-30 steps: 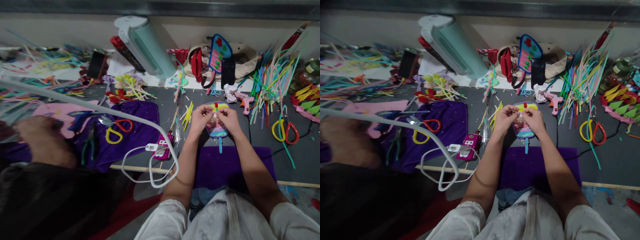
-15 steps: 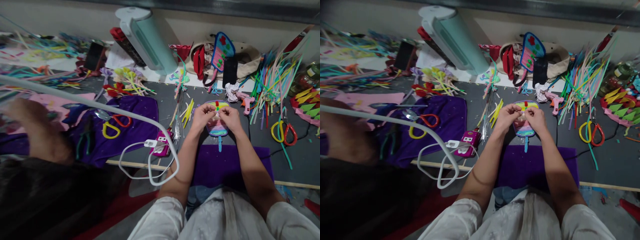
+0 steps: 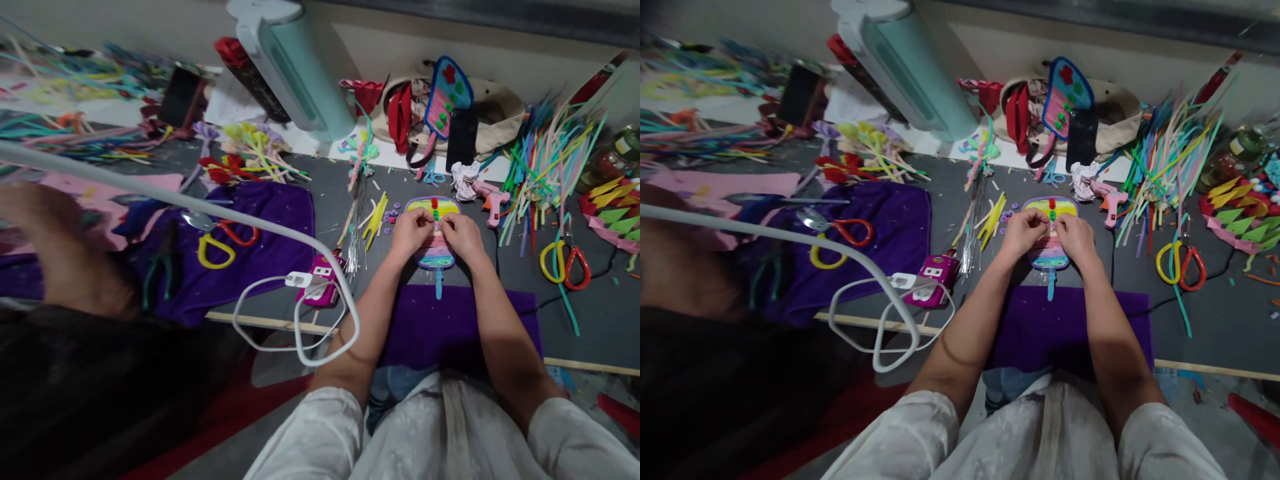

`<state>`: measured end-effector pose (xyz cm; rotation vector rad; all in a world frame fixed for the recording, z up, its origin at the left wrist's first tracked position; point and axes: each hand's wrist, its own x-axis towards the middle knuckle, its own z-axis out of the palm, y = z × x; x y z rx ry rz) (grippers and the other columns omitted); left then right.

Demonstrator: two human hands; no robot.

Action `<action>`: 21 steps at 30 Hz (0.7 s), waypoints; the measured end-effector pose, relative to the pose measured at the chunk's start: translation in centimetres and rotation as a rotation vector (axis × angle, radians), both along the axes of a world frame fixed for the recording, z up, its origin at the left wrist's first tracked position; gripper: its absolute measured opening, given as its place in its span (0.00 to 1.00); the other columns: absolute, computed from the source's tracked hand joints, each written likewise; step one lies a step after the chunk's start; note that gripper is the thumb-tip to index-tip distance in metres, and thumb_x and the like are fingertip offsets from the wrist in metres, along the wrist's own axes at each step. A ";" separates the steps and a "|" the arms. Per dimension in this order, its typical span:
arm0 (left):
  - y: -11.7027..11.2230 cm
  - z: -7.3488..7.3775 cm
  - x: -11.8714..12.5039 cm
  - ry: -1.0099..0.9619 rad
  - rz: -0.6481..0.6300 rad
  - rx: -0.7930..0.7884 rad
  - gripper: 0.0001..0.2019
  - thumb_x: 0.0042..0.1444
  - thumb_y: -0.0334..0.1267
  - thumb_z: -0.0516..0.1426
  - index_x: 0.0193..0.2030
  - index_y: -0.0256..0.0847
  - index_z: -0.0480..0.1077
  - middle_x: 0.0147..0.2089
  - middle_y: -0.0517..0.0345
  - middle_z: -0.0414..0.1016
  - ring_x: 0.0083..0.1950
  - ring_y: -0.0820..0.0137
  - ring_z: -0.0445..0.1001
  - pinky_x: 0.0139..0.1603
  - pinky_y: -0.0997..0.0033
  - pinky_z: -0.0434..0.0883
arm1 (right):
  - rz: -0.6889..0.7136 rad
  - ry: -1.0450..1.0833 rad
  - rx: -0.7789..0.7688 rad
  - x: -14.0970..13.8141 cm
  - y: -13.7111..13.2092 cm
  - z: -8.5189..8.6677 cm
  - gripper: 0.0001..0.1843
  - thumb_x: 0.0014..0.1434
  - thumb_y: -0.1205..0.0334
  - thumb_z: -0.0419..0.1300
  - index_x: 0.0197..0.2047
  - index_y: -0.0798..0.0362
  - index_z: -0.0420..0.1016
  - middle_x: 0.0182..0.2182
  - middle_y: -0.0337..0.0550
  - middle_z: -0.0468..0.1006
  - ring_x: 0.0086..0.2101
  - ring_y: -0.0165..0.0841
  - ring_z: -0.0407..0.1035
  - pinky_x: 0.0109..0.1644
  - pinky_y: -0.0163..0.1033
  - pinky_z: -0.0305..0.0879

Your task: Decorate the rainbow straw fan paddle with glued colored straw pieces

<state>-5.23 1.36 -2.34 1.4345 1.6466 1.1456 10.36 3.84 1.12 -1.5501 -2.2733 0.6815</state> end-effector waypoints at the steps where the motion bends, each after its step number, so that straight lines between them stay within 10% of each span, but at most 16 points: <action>1: -0.1 0.2 0.1 0.039 0.004 -0.017 0.06 0.49 0.26 0.58 0.33 0.38 0.75 0.31 0.59 0.79 0.32 0.71 0.72 0.34 0.73 0.64 | 0.000 -0.025 -0.001 -0.1 0.0 0.1 0.13 0.67 0.62 0.55 0.39 0.52 0.82 0.36 0.46 0.84 0.35 0.37 0.72 0.36 0.37 0.53; 21: -0.4 1.0 0.2 0.226 -0.007 -0.054 0.08 0.51 0.26 0.58 0.32 0.41 0.77 0.34 0.56 0.81 0.35 0.66 0.74 0.39 0.69 0.68 | -0.001 -0.107 0.002 -0.5 -0.1 -0.1 0.14 0.68 0.62 0.55 0.42 0.51 0.84 0.40 0.49 0.85 0.40 0.40 0.75 0.39 0.38 0.58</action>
